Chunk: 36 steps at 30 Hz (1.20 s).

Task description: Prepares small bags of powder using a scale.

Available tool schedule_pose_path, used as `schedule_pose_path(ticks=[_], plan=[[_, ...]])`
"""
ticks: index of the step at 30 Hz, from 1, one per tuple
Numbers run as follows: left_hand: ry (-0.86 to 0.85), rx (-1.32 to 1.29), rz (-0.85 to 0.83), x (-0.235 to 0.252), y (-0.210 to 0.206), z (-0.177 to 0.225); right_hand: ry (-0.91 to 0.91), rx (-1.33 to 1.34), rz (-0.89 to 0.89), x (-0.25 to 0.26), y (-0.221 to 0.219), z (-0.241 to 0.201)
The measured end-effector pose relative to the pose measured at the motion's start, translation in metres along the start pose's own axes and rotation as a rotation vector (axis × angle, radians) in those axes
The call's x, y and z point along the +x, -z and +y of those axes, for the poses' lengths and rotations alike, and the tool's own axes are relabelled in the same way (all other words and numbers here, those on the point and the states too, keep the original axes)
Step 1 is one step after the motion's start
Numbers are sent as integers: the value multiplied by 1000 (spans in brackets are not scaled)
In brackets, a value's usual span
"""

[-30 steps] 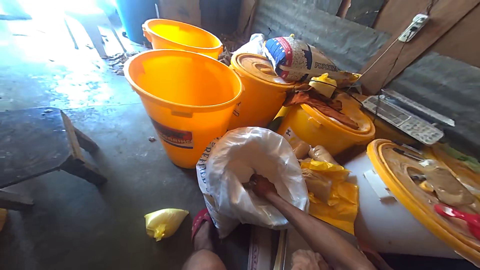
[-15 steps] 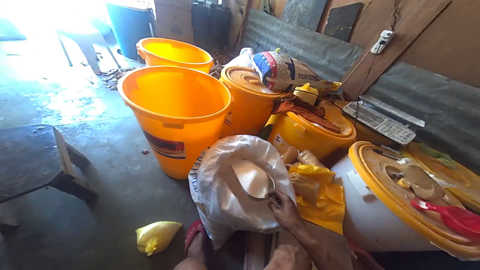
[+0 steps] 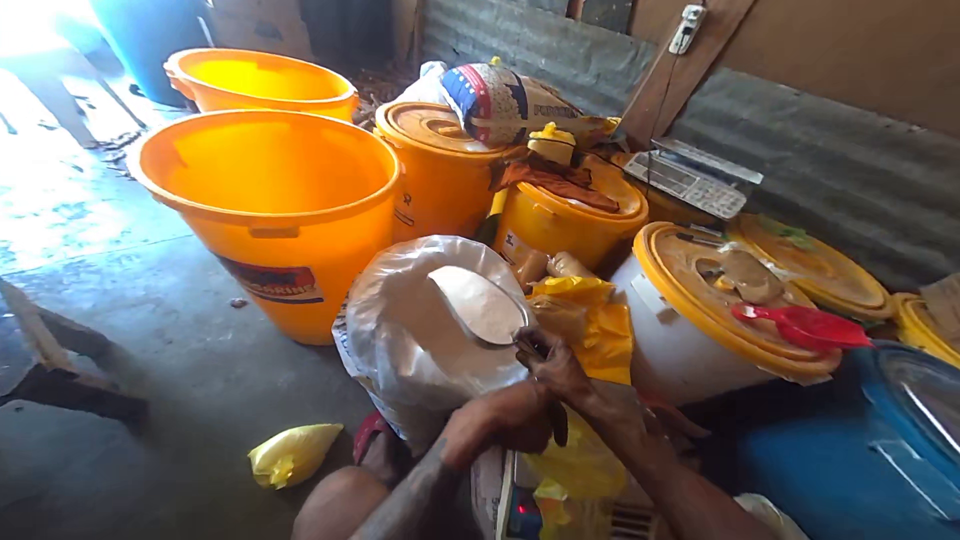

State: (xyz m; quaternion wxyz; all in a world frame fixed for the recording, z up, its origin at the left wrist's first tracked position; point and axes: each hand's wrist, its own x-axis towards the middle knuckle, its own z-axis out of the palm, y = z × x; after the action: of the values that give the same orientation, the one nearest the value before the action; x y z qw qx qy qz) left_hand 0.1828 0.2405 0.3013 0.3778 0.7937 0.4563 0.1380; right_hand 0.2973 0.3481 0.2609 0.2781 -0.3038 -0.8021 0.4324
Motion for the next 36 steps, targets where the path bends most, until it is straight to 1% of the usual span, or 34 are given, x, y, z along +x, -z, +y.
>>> schedule_pose_path(ticks=[1,3,6,8,9,12,13,15,19,22,24,27,32,36], plan=[[-27,-21,7,-1,5,1,7,11,13,-6,9,-6],[-28,-53,13,-2,13,3,11,8,37,-18,30,-18],[19,-48,22,1,24,5,5,-44,79,-38,66,-33],[76,-27,63,6,26,3,29,-67,122,-53,90,-36],[86,-21,121,10,25,0,46,-73,143,-62,101,-38],[97,-51,387,23,23,-6,46,-106,201,-91,134,-47],[81,-65,495,26,24,-4,37,-108,222,-102,143,-50],[72,-82,627,34,33,2,23,-124,254,-124,161,-54],[77,-20,763,37,40,6,12,-123,312,-166,188,-53],[39,107,844,31,24,5,-4,-120,343,-198,198,-50],[32,189,821,35,19,5,1,-117,353,-216,200,-49],[111,237,675,47,16,9,1,-100,368,-241,198,-48],[183,238,468,56,2,24,6,-48,344,-275,185,-42],[130,264,349,64,-10,33,-39,-32,260,-285,174,-33]])
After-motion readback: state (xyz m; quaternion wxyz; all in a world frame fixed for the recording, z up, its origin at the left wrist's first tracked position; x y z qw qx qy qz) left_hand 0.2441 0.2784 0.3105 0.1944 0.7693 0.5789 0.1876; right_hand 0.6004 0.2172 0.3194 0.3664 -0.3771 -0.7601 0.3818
